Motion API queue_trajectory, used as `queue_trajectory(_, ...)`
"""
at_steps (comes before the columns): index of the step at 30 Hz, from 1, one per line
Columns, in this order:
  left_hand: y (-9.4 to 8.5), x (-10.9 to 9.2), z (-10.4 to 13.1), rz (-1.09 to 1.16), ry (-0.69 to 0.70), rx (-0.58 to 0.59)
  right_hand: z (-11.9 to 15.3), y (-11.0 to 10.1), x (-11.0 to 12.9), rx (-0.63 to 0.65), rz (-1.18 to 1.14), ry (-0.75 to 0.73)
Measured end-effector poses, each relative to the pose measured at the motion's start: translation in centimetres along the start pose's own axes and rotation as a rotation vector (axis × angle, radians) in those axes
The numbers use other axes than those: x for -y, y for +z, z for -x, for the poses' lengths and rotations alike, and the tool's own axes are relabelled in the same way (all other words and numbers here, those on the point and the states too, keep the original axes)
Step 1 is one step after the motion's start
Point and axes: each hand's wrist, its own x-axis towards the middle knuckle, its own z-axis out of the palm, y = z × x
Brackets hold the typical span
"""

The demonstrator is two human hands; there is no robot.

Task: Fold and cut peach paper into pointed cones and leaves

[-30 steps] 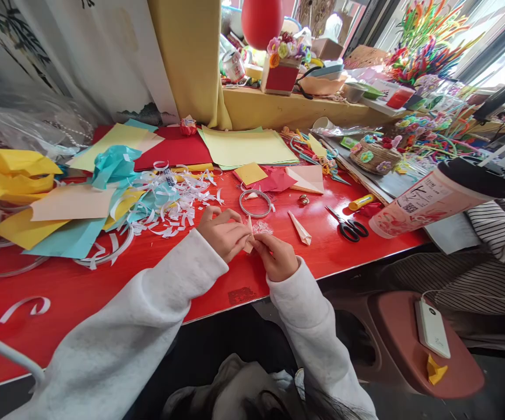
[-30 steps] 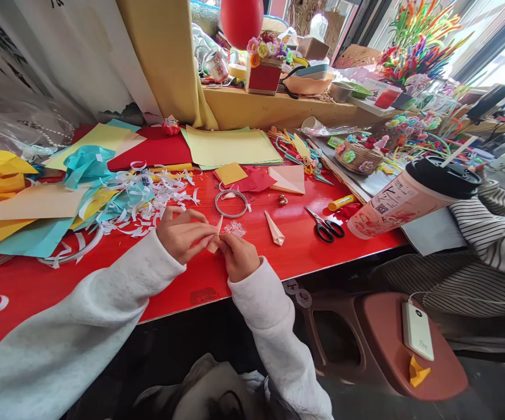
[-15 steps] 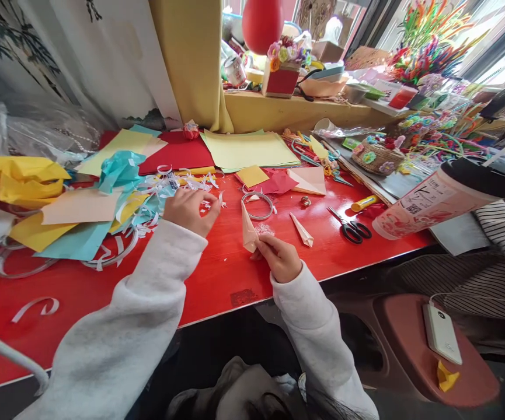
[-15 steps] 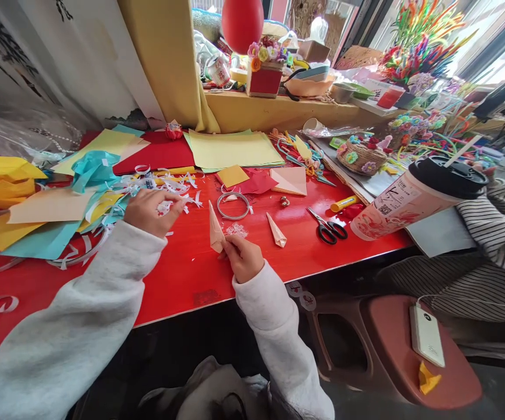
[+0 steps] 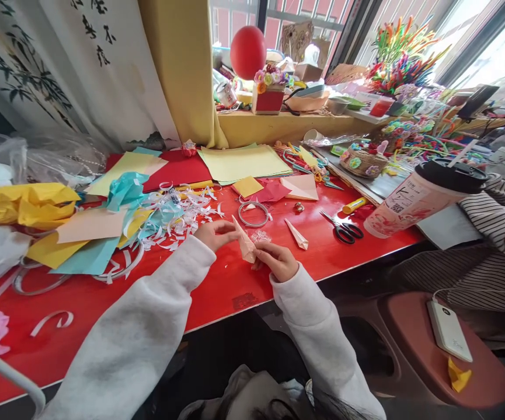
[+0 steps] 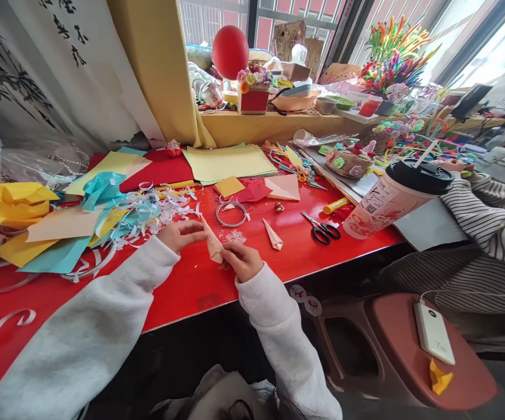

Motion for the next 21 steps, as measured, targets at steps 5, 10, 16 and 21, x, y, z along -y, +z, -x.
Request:
queue_trajectory(5,0.3,-0.6,0.3,0.219,0.041,0.096,0.0,0.3,0.1,-0.075,0.073,0.016)
queue_trajectory(10,-0.9,-1.8,1.1,0.239,-0.039,0.221,-0.1,0.1,0.3,-0.143,0.176,0.019)
queue_trajectory(16,-0.4,-1.8,1.4,0.338,-0.012,0.078,1.8,-0.2,0.6,-0.169,0.205,-0.086)
queue_trajectory(21,3.0,-1.8,0.6,0.461,-0.011,0.159,5.1,-1.6,0.5,-0.251,0.337,-0.253)
